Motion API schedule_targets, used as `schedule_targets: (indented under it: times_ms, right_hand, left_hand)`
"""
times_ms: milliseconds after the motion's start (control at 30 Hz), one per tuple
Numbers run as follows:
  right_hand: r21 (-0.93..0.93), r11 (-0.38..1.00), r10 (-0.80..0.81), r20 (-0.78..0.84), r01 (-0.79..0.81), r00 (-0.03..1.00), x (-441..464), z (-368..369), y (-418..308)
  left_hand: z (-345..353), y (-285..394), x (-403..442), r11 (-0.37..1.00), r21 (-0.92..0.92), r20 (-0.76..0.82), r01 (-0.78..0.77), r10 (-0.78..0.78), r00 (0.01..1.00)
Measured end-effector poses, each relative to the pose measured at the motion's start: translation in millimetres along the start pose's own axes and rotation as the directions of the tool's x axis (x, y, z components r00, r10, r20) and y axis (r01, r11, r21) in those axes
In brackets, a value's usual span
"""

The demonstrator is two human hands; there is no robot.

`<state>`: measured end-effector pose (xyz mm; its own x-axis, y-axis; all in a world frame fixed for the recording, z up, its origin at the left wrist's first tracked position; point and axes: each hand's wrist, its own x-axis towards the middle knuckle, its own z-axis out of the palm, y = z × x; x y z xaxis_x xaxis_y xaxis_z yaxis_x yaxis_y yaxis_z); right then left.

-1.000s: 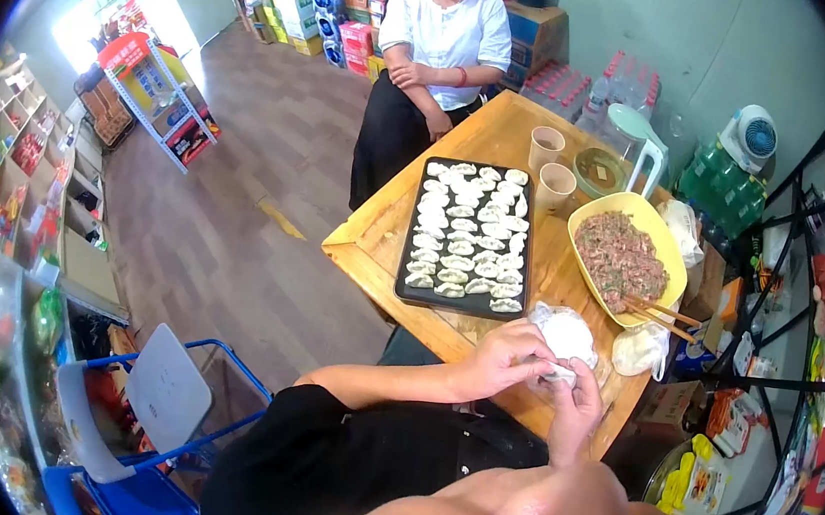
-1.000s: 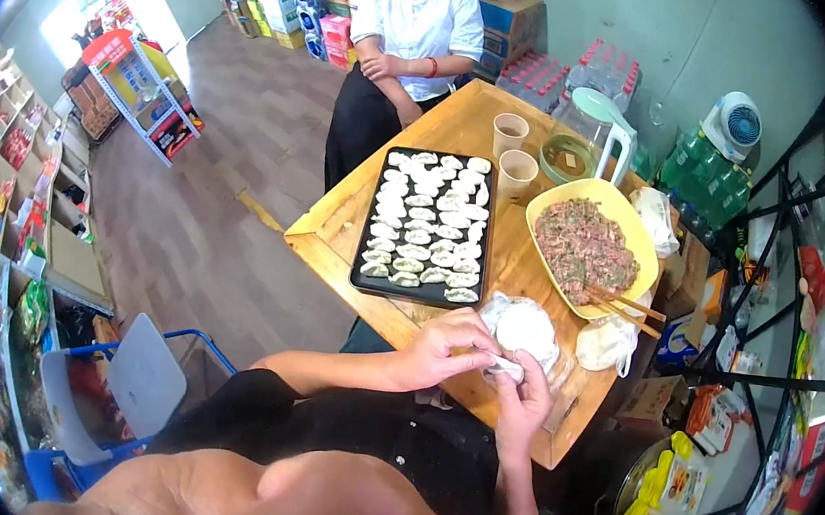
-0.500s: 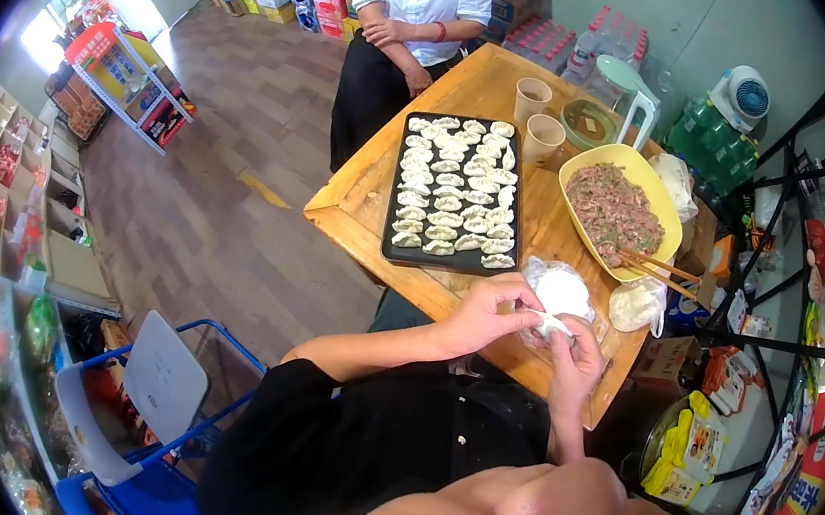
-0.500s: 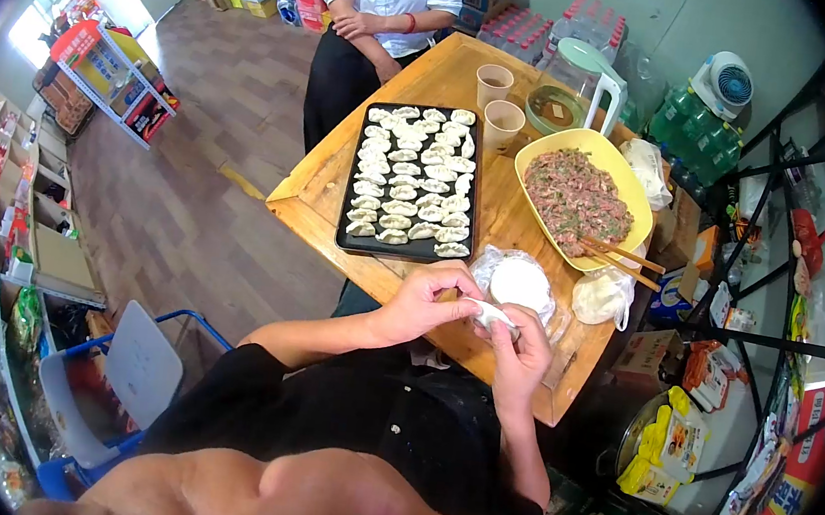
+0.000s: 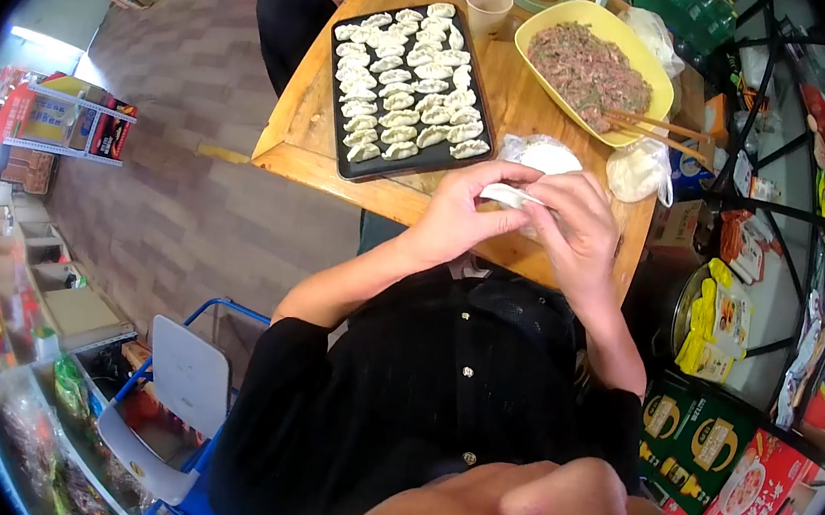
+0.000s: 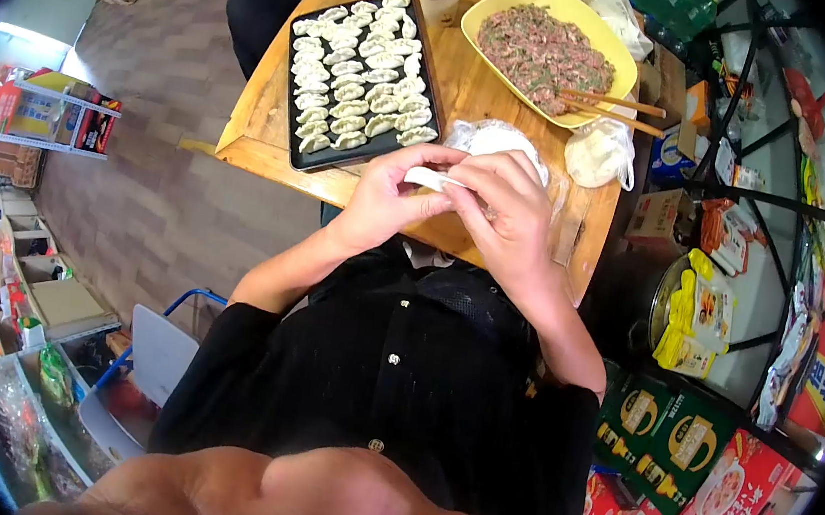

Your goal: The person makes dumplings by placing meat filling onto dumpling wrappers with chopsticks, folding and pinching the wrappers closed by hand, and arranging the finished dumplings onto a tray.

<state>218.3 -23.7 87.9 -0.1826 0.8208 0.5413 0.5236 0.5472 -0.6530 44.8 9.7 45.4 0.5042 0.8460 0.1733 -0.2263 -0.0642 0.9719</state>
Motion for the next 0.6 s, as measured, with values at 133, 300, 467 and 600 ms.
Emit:
schedule_targets:
  times_ms: [133,300,467,600]
  right_hand:
    - [-0.04,0.999,0.012,-0.029,-0.013,1.0,-7,0,6]
    - [0.378,0.884,0.324,-0.069,-0.275,0.944,-31,5,18]
    - [0.517,0.8,0.376,-0.034,-0.306,0.926,-34,9,17]
    - [0.599,0.75,0.391,-0.059,-0.281,0.918,-40,12,16]
  left_hand:
    - [-3,-8,-3,0.968,-0.22,-0.022,0.123,-0.131,0.991]
    - [-5,-17,-5,0.912,-0.388,-0.129,0.134,-0.198,0.972]
    - [0,-16,-3,0.903,-0.41,-0.143,0.13,-0.205,0.968]
    - [1,-12,-4,0.932,-0.336,-0.104,0.138,-0.182,0.978]
